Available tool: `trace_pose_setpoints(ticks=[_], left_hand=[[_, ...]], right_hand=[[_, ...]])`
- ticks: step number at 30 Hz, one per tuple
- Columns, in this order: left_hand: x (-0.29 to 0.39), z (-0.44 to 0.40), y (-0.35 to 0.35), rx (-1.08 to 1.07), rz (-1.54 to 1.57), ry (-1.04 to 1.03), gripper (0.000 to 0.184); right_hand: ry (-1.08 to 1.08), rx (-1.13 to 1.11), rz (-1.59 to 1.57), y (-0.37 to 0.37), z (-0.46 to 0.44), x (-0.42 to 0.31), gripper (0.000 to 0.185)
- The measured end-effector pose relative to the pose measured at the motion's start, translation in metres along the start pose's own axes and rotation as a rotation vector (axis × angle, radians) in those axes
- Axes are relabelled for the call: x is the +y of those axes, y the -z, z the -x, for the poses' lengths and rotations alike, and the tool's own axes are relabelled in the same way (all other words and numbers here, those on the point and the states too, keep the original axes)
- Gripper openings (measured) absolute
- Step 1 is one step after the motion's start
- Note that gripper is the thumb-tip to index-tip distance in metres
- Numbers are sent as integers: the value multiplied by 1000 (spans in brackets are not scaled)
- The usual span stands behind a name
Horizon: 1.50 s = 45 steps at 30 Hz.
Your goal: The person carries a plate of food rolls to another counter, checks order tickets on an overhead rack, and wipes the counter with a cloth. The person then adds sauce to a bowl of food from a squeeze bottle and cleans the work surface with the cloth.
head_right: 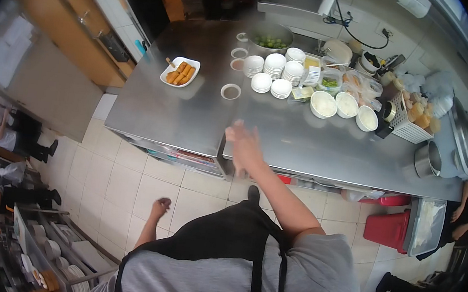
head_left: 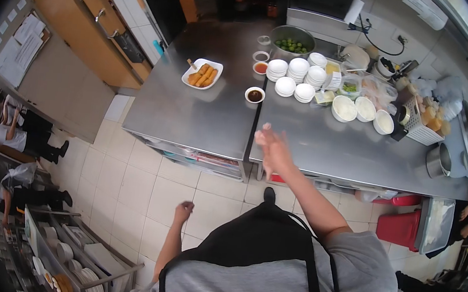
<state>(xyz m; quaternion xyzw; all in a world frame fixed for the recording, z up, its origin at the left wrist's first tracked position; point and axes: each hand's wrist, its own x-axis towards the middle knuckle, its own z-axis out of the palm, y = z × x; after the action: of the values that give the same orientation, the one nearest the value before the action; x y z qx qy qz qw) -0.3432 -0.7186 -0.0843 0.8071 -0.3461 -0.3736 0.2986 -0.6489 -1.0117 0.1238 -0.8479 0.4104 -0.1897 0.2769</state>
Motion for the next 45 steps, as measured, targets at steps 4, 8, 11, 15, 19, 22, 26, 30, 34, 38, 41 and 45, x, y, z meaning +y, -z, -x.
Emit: trace_pose_setpoints(ticks=[4, 8, 11, 15, 19, 22, 26, 30, 34, 38, 41, 45], left_hand=[[146, -29, 12, -46, 266, -99, 27], [271, -55, -3, -156, 632, -65, 36], [313, -87, -30, -311, 841, -8, 45], [353, -131, -60, -413, 1003, 164, 50], [365, -168, -84, -290, 1139, 377, 62], [375, -183, -95, -235, 1166, 388, 70], [393, -192, -104, -154, 1174, 386, 71], [412, -194, -112, -98, 1228, 385, 69], [418, -203, -120, -141, 1247, 378, 61], [418, -214, -123, -166, 1248, 360, 45], [430, -209, -126, -94, 1265, 339, 46], [435, -224, -127, -106, 1236, 307, 42]], right_hand=[[21, 366, 484, -8, -2, 46, 51], [107, 432, 437, -14, -8, 57, 47], [252, 442, 431, 3, 6, 82, 43], [-26, 289, 302, 85, 51, 127, 43], [-166, 635, 585, 148, 127, 221, 33], [-482, 717, 609, 209, 189, 273, 35], [-928, 752, 763, 260, 261, 370, 41], [-1379, 804, 831, 291, 297, 446, 52], [-1581, 937, 987, 313, 293, 493, 61], [-1654, 925, 927, 321, 250, 510, 71], [-1505, 767, 837, 327, 204, 496, 67], [-1123, 723, 934, 312, 176, 510, 60]])
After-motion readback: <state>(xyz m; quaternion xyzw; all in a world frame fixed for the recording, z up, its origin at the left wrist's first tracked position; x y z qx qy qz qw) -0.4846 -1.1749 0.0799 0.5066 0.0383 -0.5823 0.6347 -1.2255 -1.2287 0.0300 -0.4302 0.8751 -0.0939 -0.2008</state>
